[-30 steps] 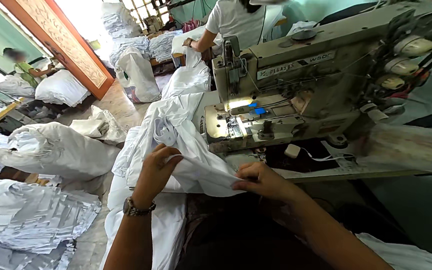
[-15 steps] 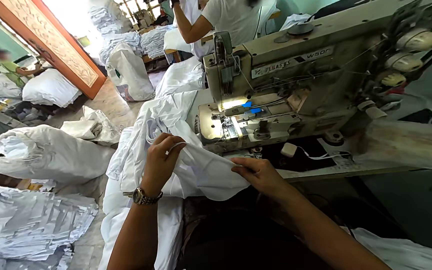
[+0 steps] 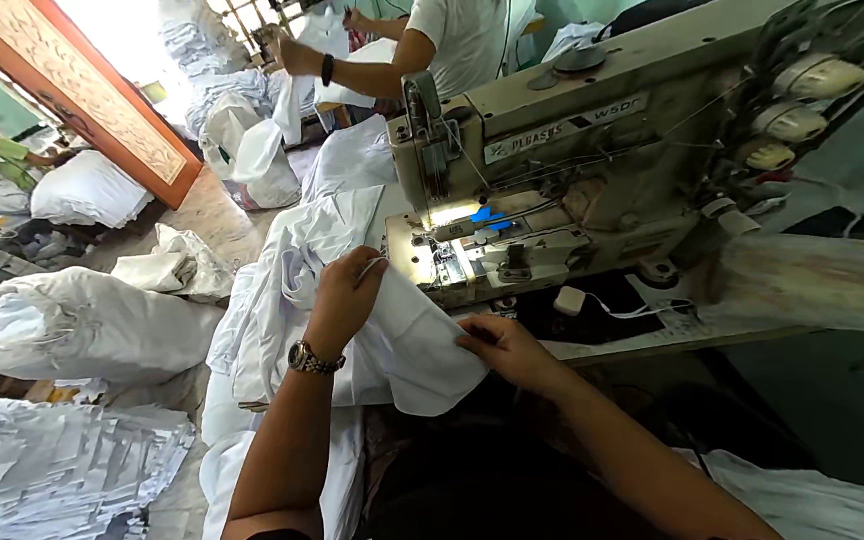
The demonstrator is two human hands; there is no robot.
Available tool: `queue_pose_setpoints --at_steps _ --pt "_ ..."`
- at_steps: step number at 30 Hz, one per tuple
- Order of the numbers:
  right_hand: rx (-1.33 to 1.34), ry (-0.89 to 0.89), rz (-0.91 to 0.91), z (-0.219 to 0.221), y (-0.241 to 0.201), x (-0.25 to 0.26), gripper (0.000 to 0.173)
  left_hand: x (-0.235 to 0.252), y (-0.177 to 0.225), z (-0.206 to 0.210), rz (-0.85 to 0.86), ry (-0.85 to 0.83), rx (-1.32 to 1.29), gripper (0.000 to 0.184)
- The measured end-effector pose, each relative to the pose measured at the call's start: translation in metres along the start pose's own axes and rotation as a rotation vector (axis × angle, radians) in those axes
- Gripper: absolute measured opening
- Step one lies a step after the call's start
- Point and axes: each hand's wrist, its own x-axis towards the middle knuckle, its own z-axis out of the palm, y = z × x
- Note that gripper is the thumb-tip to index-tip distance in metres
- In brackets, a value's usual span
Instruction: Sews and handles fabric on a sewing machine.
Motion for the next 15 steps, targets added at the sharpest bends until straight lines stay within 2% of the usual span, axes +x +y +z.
queue_pose_setpoints --at_steps 3,6,8,12,15 --pt "0.022 -0.03 -0.017 -0.005 0.003 -0.002 0.029 0.002 -0.006 0.003 0.037 -0.015 0.036 0.016" --pt "-0.105 -0.014 -0.112 -0.006 0.004 0.001 0.029 -0.007 -0.017 0.003 0.132 -0.024 -0.045 0.014" --pt "-0.204 -0.024 -0.169 -0.006 0.0 0.005 0.045 -0.016 -0.021 -0.006 0.22 -0.004 -0.191 0.012" --pt "-0.313 -0.248 -0.28 -0.003 -0.023 0.007 0.065 -0.034 -0.028 -0.018 0.325 0.034 -0.353 0.011" --pt "-0.324 -0.449 -0.242 0.001 -0.039 0.011 0.072 -0.043 -0.025 -0.022 0.347 0.027 -0.398 0.01"
